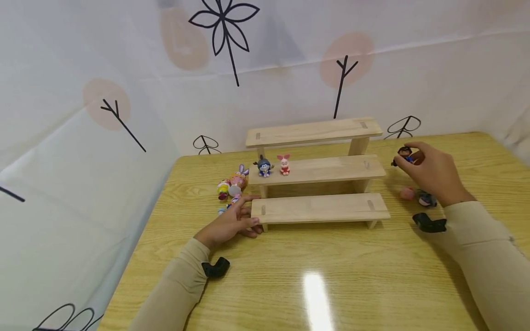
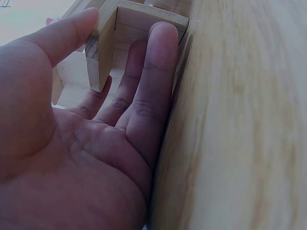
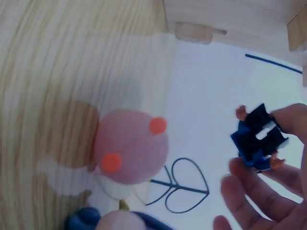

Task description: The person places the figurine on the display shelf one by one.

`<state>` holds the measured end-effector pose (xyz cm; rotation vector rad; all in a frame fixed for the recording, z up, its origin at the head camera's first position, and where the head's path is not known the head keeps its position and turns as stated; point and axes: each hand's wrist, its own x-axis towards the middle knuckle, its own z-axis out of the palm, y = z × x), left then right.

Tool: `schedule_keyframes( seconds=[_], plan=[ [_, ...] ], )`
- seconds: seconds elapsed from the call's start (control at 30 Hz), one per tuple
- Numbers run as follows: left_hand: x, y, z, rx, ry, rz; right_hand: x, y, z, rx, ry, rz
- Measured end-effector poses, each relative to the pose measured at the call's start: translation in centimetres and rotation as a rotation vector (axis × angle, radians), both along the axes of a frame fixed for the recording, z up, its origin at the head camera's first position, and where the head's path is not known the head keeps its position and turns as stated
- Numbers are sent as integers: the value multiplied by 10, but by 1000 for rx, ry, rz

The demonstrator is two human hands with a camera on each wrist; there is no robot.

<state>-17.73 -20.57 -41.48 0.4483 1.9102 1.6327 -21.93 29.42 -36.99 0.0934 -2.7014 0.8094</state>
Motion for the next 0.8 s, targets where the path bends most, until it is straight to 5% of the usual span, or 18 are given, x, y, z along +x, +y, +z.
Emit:
schedule_keyframes(
  seconds=[0.27, 0.53, 0.8],
  plan=[
    [0, 1, 0, 2, 3, 9, 7, -18, 10, -161, 196, -31],
    [-1, 1, 0, -1, -10, 20, 13, -39, 20, -237, 445, 24],
    [0, 1, 2, -13, -2, 14, 20, -58, 28, -234, 516, 82]
  ],
)
